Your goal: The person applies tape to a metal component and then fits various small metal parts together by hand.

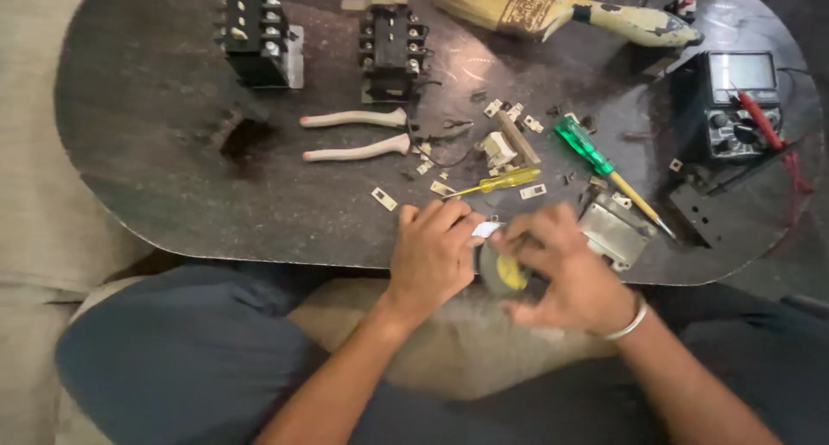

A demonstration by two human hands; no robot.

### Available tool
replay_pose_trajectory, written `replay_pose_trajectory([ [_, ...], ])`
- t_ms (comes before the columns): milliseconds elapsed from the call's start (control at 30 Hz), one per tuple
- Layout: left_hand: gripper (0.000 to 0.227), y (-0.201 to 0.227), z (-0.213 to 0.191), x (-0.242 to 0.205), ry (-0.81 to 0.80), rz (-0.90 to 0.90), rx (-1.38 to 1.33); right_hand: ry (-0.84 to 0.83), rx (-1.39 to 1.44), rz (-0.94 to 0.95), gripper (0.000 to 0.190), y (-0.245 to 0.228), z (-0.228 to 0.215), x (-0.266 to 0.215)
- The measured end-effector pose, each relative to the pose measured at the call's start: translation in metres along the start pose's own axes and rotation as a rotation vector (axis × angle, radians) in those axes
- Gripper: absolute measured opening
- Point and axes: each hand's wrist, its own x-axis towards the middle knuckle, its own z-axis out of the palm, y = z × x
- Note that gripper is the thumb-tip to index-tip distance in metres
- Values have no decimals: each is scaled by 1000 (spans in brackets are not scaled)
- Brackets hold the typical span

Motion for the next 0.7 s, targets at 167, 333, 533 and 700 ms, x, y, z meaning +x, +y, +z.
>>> replay_pose_trajectory([
  [167, 24, 1, -2, 1, 9, 8, -8, 122, -91, 2, 51, -2, -5, 2],
  [333, 24, 3, -3, 3, 5, 4, -4, 135, -178, 23, 66, -10, -3, 1],
  [533, 24, 4, -4, 5, 5, 4, -15, 141, -178, 11, 66, -13, -1, 2],
  [700, 22, 3, -4, 2, 20, 13, -5, 116, -144, -30, 65, -10, -6, 2],
])
